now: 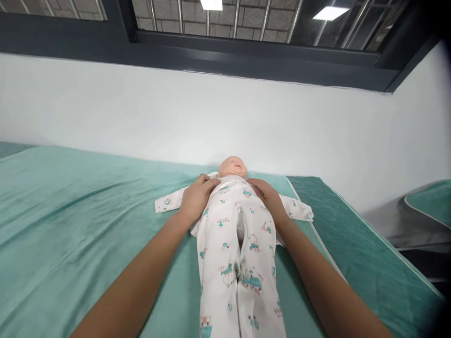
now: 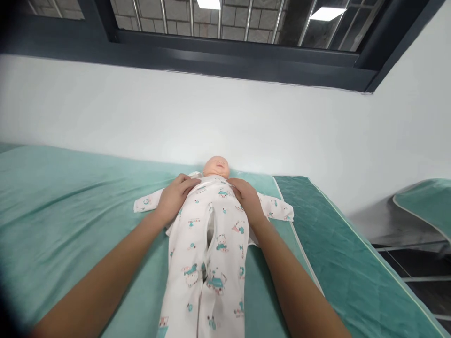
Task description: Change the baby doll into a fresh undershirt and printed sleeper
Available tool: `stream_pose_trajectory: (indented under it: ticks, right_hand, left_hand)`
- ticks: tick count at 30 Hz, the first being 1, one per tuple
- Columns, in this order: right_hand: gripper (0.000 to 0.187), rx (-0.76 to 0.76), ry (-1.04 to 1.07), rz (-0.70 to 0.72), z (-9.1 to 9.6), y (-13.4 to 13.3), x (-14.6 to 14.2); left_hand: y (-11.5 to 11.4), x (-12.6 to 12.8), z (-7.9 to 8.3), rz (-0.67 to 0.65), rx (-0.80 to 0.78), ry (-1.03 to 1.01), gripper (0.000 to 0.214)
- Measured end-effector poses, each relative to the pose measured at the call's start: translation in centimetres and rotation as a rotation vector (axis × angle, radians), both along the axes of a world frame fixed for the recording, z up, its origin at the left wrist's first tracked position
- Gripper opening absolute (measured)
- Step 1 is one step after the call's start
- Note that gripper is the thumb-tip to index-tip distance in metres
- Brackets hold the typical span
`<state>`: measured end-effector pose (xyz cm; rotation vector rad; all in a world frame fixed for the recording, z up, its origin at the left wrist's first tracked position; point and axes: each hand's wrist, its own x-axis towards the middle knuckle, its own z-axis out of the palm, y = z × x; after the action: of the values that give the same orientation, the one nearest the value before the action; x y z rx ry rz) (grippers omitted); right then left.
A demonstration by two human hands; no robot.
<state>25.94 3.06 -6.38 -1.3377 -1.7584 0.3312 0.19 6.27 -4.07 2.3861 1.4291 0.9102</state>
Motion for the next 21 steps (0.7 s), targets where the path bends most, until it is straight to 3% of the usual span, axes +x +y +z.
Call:
stream_pose_trajectory:
  ticks: [3,6,9,14,17,21]
  right_hand:
    - [0.044,0.064,-0.005,-0.018,-0.9,-1.2,0.1]
    - [0.043,0.097,-0.008,-0.127,-2.2,-3.6,0.1]
    - [0.046,0.095,-0.098,-0.202,-3.4,-7.4,-0.4]
    - [0.046,0.047,-0.332,-0.186,-4.1,-14.7,-2.2]
    - [0.039,0.021,-0.458,-0.162,-4.1,-17.2,-2.9]
    - [0.037,0.052,-0.56,-0.146,-4.1,-17.0,-3.2]
  left_hand:
    - [-1.2,-1.0,-1.1,-0.032,0.008,0.042,0.037]
    - [-3.6,-2.2,-2.3,-0.003,0.035,0.099,0.034]
    - [-7.1,-3.4,-3.2,-0.029,0.064,0.247,0.031]
    - [-11.9,-4.5,-3.8,-0.208,0.138,0.38,0.034]
    - [-12.4,-4.4,-3.7,-0.256,0.162,0.379,0.038]
    - [-11.7,-4.1,-3.7,-0.276,0.166,0.348,0.045]
